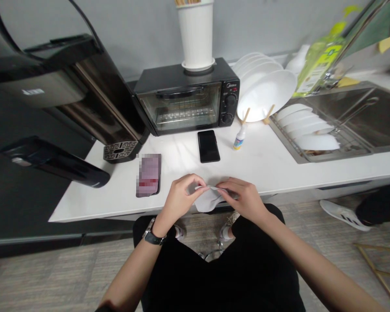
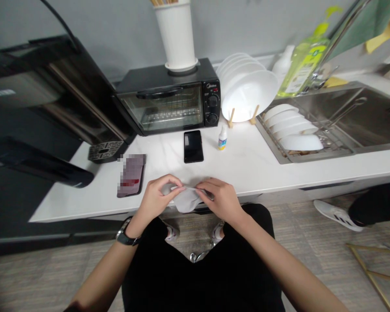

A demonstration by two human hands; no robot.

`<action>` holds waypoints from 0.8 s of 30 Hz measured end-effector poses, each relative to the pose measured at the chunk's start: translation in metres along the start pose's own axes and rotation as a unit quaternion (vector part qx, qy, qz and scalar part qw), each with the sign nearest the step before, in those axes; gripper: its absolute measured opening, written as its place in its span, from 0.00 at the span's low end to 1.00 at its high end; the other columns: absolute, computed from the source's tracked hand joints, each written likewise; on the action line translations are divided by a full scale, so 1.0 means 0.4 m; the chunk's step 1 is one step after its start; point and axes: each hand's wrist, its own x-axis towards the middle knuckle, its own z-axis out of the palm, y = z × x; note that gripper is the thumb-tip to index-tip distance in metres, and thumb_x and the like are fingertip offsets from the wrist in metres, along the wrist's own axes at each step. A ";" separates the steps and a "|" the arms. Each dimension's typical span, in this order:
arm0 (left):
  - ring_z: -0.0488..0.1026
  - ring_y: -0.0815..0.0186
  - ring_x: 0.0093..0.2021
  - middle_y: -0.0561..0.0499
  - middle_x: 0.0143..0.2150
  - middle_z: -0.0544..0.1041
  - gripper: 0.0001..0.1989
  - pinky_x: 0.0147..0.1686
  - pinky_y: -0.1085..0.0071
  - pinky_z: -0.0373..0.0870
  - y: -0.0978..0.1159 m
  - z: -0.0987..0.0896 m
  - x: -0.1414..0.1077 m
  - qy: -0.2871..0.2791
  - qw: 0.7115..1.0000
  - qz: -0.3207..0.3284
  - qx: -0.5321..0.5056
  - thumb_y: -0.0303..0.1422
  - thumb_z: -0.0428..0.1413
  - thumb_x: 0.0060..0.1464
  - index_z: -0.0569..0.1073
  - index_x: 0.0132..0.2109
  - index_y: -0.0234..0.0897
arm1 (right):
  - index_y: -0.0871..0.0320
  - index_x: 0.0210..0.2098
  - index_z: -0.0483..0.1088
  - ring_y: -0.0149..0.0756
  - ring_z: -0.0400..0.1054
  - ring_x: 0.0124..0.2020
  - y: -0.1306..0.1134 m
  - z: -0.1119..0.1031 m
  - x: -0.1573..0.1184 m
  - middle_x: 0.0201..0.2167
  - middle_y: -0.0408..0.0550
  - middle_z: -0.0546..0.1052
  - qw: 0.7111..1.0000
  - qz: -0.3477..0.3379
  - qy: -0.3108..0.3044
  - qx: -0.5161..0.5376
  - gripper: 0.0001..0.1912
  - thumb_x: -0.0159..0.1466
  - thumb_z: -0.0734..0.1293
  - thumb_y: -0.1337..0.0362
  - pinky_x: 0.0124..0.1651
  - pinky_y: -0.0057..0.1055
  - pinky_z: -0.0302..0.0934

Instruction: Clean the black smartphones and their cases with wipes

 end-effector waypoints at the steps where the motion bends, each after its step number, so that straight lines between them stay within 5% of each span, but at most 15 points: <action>1: 0.80 0.65 0.38 0.52 0.36 0.83 0.08 0.44 0.69 0.76 0.007 -0.001 -0.003 0.007 1.000 -0.001 -0.004 0.37 0.65 0.62 0.78 0.38 0.39 | 0.51 0.47 0.80 0.41 0.79 0.48 -0.003 -0.002 -0.002 0.47 0.49 0.84 1.000 -0.008 0.012 0.009 0.11 0.75 0.65 0.58 0.52 0.39 0.73; 4: 0.81 0.66 0.36 0.53 0.35 0.83 0.08 0.43 0.71 0.78 0.033 -0.006 -0.015 0.019 1.000 -0.001 -0.018 0.36 0.65 0.62 0.78 0.37 0.38 | 0.50 0.51 0.80 0.43 0.79 0.52 -0.022 -0.015 -0.009 0.50 0.50 0.83 0.998 -0.028 0.060 0.020 0.12 0.75 0.64 0.61 0.57 0.43 0.73; 11: 0.84 0.64 0.40 0.52 0.38 0.85 0.07 0.43 0.72 0.81 0.077 -0.033 -0.046 0.015 0.999 -0.019 -0.035 0.39 0.64 0.64 0.80 0.42 0.40 | 0.49 0.48 0.80 0.41 0.79 0.39 -0.073 -0.067 -0.012 0.39 0.49 0.84 0.994 -0.022 0.104 0.032 0.10 0.74 0.66 0.61 0.44 0.38 0.74; 15: 0.83 0.65 0.39 0.52 0.40 0.84 0.09 0.35 0.75 0.77 0.021 -0.034 0.008 0.042 0.997 -0.054 -0.027 0.39 0.65 0.62 0.78 0.46 0.41 | 0.49 0.53 0.78 0.39 0.77 0.35 -0.032 -0.074 0.046 0.40 0.47 0.84 0.995 0.039 0.084 0.040 0.13 0.72 0.69 0.55 0.40 0.35 0.73; 18: 0.77 0.68 0.29 0.57 0.28 0.78 0.07 0.33 0.74 0.74 -0.041 -0.020 0.072 0.011 0.998 -0.060 0.026 0.36 0.63 0.64 0.77 0.48 0.41 | 0.52 0.56 0.76 0.39 0.76 0.34 0.033 -0.057 0.106 0.40 0.48 0.83 0.996 0.067 0.059 0.018 0.17 0.71 0.69 0.55 0.37 0.35 0.73; 22: 0.80 0.61 0.42 0.48 0.46 0.81 0.18 0.42 0.67 0.77 -0.067 -0.002 0.094 0.080 0.970 -0.025 0.227 0.30 0.62 0.63 0.74 0.59 0.41 | 0.53 0.58 0.75 0.49 0.77 0.52 0.082 -0.043 0.124 0.57 0.55 0.78 0.988 0.032 0.101 -0.109 0.17 0.72 0.66 0.58 0.55 0.48 0.73; 24: 0.79 0.56 0.52 0.44 0.53 0.80 0.17 0.49 0.62 0.78 -0.056 0.001 0.067 0.058 0.958 0.020 0.280 0.33 0.60 0.67 0.74 0.61 0.41 | 0.52 0.60 0.74 0.49 0.74 0.59 0.079 -0.046 0.097 0.59 0.54 0.77 0.989 -0.003 0.078 -0.127 0.17 0.74 0.64 0.60 0.63 0.50 0.69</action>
